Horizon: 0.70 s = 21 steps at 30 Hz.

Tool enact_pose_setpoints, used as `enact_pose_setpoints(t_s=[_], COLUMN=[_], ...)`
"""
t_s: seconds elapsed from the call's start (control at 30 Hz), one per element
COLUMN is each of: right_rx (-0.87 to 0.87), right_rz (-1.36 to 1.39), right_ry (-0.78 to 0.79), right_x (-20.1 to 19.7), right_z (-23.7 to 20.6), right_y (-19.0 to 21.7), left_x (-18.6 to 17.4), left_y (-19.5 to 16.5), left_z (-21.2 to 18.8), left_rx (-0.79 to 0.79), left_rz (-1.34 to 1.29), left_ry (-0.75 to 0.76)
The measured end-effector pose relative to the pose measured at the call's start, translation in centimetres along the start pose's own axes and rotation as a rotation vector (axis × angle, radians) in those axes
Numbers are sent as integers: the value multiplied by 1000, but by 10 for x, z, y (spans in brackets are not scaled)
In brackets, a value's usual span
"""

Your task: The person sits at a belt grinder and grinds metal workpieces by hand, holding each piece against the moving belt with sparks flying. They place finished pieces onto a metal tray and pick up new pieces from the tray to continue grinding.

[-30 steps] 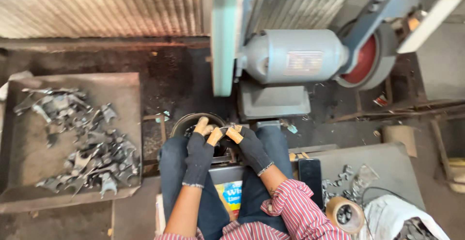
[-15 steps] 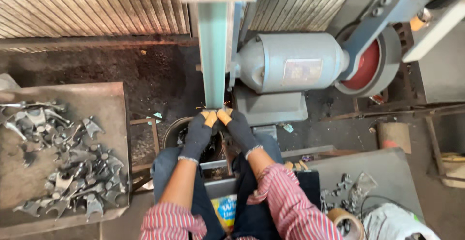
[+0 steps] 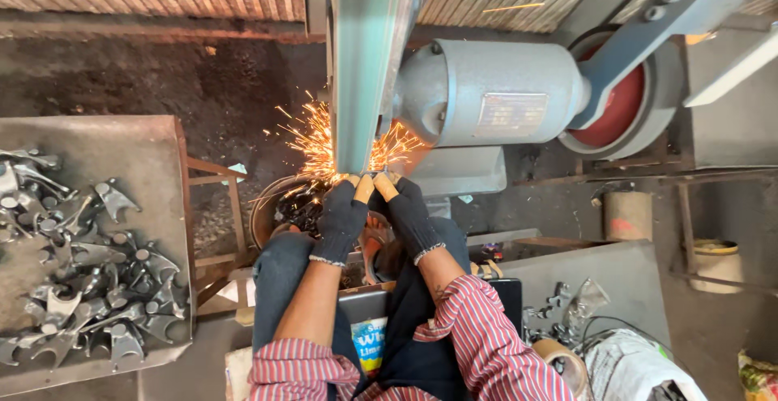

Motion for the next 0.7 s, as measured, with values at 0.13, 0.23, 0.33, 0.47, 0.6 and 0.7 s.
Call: enact_pose_setpoints(t_s=[0.13, 0.23, 0.33, 0.47, 0.6, 0.7], right_rx=[-259, -781, -739, 0, -107, -228], right_rz=[-153, -600, -814, -220, -314, -365], right_ry=[-86, -81, 55, 325, 180, 62], right_x=[-13, -2, 5, -1, -1, 6], right_z=[-26, -64, -72, -55, -42, -24], right_y=[16, 38, 21, -20, 1, 17], left_x=[0, -19, -49, -49, -38, -36], left_y=[-10, -29, -67, -40, -21, -18], left_z=[5, -7, -33, -49, -29, -9], left_rx=[-162, -148, 249, -151, -305, -173], left_rz=[-187, -437, -204, -196, -286, -391], left_ry=[285, 316, 233, 277, 350, 269])
Point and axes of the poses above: each hand's wrist, its own z-axis towards the middle knuckle, its own x-axis out of the palm, y = z × x, the point moved 8 cm from there along z, towards the middle knuckle, and after that the axes turned 10 degrees about x, right-handed, at the moved point
